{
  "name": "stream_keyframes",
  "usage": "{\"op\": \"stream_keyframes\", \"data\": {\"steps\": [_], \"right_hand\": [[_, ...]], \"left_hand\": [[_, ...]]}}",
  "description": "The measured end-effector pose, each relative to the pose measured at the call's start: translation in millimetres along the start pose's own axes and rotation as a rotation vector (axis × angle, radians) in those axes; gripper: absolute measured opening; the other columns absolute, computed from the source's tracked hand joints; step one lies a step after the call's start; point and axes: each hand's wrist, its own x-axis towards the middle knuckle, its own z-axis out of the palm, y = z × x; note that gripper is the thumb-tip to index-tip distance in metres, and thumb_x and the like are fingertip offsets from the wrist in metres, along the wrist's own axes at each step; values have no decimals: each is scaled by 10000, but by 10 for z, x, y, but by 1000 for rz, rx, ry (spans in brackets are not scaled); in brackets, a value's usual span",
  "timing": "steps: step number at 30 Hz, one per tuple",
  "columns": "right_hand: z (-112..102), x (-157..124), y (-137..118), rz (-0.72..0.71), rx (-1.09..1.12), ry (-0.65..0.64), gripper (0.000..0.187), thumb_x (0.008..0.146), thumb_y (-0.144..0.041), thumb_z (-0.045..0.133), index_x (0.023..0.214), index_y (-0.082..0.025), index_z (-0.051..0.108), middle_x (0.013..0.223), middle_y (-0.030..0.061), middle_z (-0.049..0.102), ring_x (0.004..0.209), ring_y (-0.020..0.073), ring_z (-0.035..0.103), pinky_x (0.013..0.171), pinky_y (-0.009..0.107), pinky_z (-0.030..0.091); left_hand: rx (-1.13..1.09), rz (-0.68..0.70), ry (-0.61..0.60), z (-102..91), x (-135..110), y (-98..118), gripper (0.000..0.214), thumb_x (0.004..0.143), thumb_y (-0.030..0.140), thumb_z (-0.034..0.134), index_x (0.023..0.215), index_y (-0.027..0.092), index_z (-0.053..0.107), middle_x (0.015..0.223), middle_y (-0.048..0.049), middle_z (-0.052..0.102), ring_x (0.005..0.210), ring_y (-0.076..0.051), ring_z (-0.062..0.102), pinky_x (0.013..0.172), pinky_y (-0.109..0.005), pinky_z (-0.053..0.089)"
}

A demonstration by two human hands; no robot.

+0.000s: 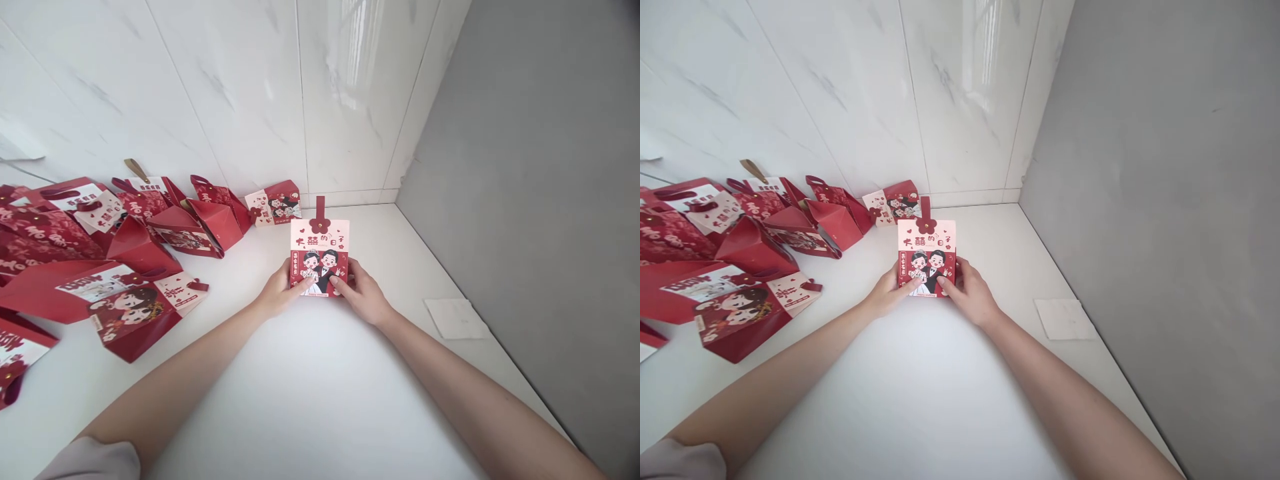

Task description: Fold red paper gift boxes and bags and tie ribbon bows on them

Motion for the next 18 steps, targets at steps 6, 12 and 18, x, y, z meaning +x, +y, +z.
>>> {"op": "stream_keyframes", "data": {"steps": [6,12,18], "right_hand": [[-37,14,-5,0,-28,-39,530,890,-535,539,1322,-248,429,1285,82,605,1048,244,635,865,408,536],[-71,29,7,17,-30,-70,524,890,-534,541,1309,-239,436,1248,89,625,1020,246,644,848,413,539],[-75,14,-2,42,-49,-74,521,888,-536,542,1307,-245,438,1248,79,632,1043,250,642,860,404,536]], "left_hand": [[-3,-6,12,21,-12,5,602,789,526,649,1280,226,470,1269,-73,621,1157,-275,591,981,-422,479],[-20,-17,-11,15,-13,9,615,783,535,654,1282,227,467,1265,-72,624,1158,-279,591,977,-419,478],[-19,2,-30,10,-9,-14,603,796,523,648,1289,238,452,1262,-62,622,1162,-274,583,975,-414,475]]}}
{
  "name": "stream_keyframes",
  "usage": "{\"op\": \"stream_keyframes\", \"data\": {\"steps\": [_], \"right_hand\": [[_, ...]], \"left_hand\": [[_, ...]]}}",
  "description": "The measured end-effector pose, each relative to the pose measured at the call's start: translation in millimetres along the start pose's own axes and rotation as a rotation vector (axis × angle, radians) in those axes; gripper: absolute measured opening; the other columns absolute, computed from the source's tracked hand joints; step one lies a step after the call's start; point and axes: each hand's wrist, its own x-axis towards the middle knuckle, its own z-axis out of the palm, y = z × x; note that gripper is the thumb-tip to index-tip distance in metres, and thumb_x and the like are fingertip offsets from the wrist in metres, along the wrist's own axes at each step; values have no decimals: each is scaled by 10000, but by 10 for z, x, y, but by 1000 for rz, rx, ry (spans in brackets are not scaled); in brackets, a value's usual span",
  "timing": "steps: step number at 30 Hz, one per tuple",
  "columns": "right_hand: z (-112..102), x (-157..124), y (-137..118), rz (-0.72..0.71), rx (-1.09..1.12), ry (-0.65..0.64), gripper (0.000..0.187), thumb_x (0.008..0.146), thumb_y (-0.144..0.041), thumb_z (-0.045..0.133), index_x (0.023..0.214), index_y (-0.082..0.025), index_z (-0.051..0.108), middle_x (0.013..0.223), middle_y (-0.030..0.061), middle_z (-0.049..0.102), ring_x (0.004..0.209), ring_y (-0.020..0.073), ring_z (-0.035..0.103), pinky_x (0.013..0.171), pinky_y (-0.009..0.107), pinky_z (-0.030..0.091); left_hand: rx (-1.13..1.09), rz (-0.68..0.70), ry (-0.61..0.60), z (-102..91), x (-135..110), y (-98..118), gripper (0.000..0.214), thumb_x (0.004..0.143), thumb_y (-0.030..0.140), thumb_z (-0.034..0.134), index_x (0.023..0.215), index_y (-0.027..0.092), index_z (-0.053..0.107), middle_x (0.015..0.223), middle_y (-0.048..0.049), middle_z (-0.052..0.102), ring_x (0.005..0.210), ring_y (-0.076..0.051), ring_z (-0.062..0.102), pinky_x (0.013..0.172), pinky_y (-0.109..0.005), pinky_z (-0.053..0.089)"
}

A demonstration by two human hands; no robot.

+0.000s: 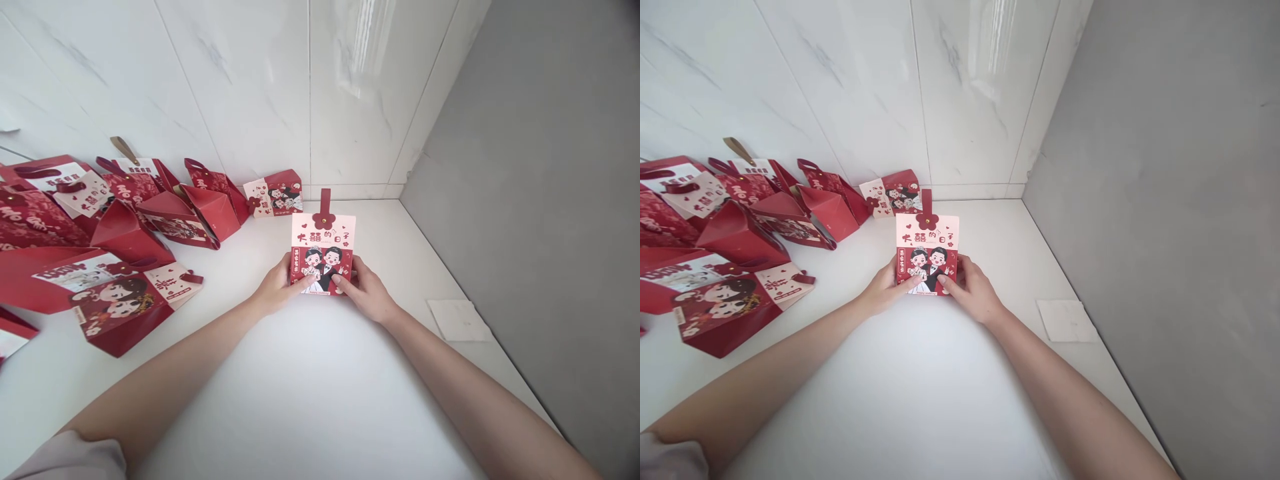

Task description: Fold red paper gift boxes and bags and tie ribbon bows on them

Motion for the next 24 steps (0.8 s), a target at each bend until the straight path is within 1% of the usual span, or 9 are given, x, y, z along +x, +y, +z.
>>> {"op": "stream_keyframes", "data": {"steps": [8,15,24], "right_hand": [[1,-1,4,1,-23,8,522,887,-532,542,1313,-248,439,1248,81,632,1045,252,643,856,400,538],[-7,4,-7,-4,-18,-9,525,894,-534,532,1319,-244,430,1272,88,615,1073,254,633,882,406,530],[-8,1,0,-8,-11,-7,513,897,-519,537,1316,-243,429,1262,86,618,1068,250,634,874,403,533]], "left_hand": [[41,-11,8,-5,-1,-12,609,795,528,644,1303,267,433,1280,-24,610,1166,-251,579,977,-390,474],[23,-18,14,4,2,-6,604,788,534,651,1287,256,453,1264,-41,621,1161,-266,584,967,-406,482],[26,-32,6,-3,0,0,606,787,540,652,1290,265,452,1268,-30,620,1163,-256,584,975,-402,484]]}}
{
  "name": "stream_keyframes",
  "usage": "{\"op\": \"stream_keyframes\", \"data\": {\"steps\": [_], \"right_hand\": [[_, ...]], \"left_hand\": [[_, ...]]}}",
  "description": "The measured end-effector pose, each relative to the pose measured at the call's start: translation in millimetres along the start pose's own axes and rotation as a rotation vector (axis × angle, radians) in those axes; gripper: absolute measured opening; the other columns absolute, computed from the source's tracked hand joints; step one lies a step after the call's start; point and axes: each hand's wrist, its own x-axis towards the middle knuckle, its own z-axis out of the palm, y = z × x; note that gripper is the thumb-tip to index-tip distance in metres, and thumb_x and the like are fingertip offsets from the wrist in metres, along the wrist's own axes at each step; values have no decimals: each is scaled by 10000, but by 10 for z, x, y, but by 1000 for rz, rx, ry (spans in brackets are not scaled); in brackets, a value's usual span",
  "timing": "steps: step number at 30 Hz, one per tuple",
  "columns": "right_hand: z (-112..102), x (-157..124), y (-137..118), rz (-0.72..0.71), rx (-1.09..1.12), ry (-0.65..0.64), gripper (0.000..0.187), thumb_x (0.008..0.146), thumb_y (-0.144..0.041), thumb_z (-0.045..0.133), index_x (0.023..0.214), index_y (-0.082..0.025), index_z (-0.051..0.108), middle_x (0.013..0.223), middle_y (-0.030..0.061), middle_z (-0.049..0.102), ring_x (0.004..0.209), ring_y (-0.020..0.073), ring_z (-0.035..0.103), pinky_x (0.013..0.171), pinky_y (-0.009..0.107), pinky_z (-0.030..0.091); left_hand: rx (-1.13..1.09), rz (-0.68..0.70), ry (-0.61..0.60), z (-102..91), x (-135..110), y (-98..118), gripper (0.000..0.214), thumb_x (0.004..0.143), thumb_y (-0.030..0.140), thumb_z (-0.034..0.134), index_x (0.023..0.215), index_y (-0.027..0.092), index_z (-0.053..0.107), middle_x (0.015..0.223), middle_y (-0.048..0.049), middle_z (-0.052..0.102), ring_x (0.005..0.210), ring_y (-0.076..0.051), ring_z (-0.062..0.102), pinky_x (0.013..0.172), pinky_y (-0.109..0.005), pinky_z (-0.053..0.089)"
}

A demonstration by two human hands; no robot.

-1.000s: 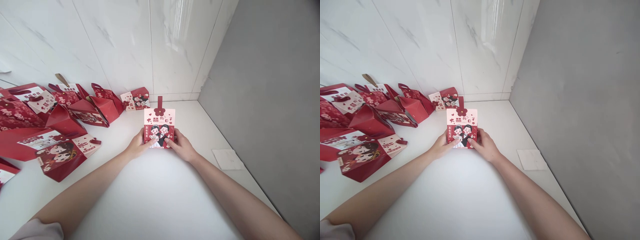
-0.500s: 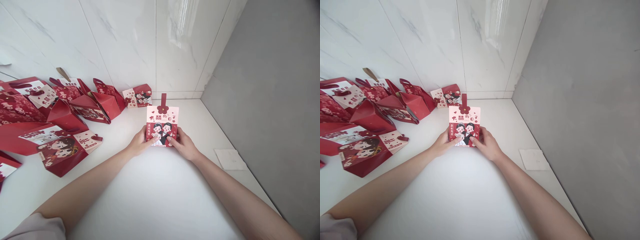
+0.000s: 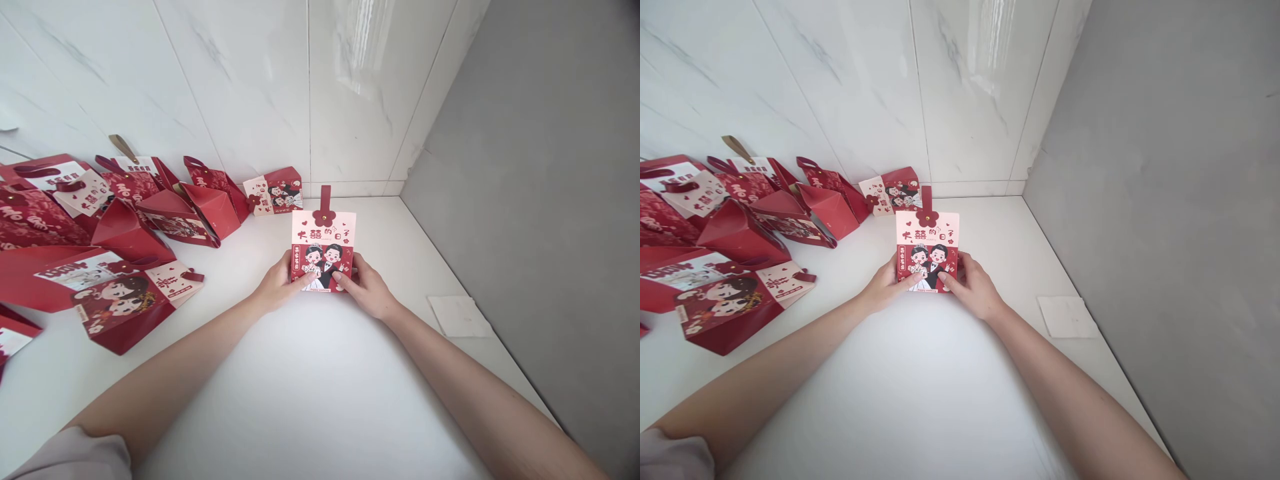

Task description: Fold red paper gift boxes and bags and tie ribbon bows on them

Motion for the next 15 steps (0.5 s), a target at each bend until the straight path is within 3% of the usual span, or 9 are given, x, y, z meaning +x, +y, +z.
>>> {"op": "stream_keyframes", "data": {"steps": [15], "right_hand": [[-2,3,-8,-3,23,-4,504,896,-515,544,1307,-248,429,1257,68,628,1037,233,647,848,381,540]], "left_hand": [[14,21,4,3,9,-8,606,791,537,644,1292,256,452,1270,-36,618,1172,-260,580,985,-404,482]]}}
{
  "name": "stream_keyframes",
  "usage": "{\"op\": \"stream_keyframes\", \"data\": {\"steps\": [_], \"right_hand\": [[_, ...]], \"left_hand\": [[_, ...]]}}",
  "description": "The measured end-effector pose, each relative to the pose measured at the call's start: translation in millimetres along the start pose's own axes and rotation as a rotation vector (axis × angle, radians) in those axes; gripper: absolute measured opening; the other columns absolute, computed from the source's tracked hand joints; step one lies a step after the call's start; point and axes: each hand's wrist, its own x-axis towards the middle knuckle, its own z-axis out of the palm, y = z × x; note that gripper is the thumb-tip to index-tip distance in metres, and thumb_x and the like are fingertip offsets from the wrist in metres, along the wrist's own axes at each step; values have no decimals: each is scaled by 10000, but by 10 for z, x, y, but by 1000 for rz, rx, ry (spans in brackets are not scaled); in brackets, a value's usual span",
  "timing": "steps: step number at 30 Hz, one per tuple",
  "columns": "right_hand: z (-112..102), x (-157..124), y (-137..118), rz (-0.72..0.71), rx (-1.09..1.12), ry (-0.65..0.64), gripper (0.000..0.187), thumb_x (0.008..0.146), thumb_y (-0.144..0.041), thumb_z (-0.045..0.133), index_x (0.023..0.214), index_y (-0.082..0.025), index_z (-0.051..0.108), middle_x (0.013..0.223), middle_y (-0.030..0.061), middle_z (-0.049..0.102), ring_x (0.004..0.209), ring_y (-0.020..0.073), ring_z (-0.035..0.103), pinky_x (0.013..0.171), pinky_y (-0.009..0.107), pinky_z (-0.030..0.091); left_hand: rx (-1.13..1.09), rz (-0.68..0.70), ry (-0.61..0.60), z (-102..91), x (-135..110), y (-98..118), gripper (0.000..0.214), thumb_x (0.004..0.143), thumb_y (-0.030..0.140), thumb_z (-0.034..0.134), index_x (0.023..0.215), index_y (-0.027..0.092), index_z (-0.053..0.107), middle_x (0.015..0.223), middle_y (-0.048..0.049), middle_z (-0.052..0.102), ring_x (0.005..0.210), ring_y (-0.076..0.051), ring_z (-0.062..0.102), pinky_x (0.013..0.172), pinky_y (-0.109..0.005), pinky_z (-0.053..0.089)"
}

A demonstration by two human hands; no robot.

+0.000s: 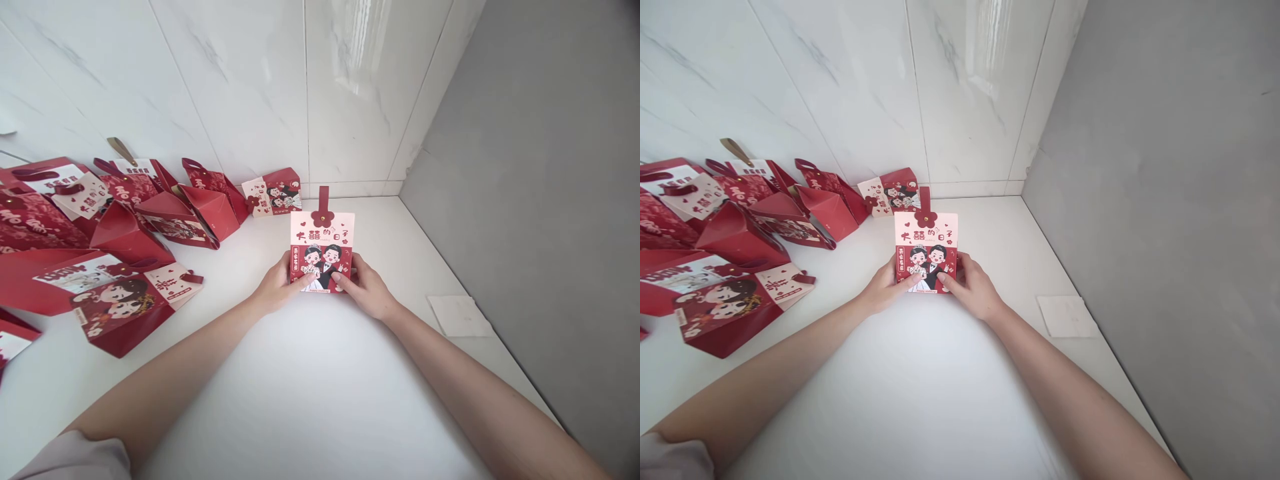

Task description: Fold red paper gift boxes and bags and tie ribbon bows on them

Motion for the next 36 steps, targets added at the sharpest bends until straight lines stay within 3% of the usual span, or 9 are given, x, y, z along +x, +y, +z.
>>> {"op": "stream_keyframes", "data": {"steps": [36], "right_hand": [[2,-2,-8,-9,8,-1,505,895,-514,539,1307,-246,427,1263,79,620,1047,247,642,858,404,539]], "left_hand": [[-2,-16,2,1,-6,11,623,780,560,643,1290,257,453,1273,-41,618,1171,-269,579,977,-410,484]]}}
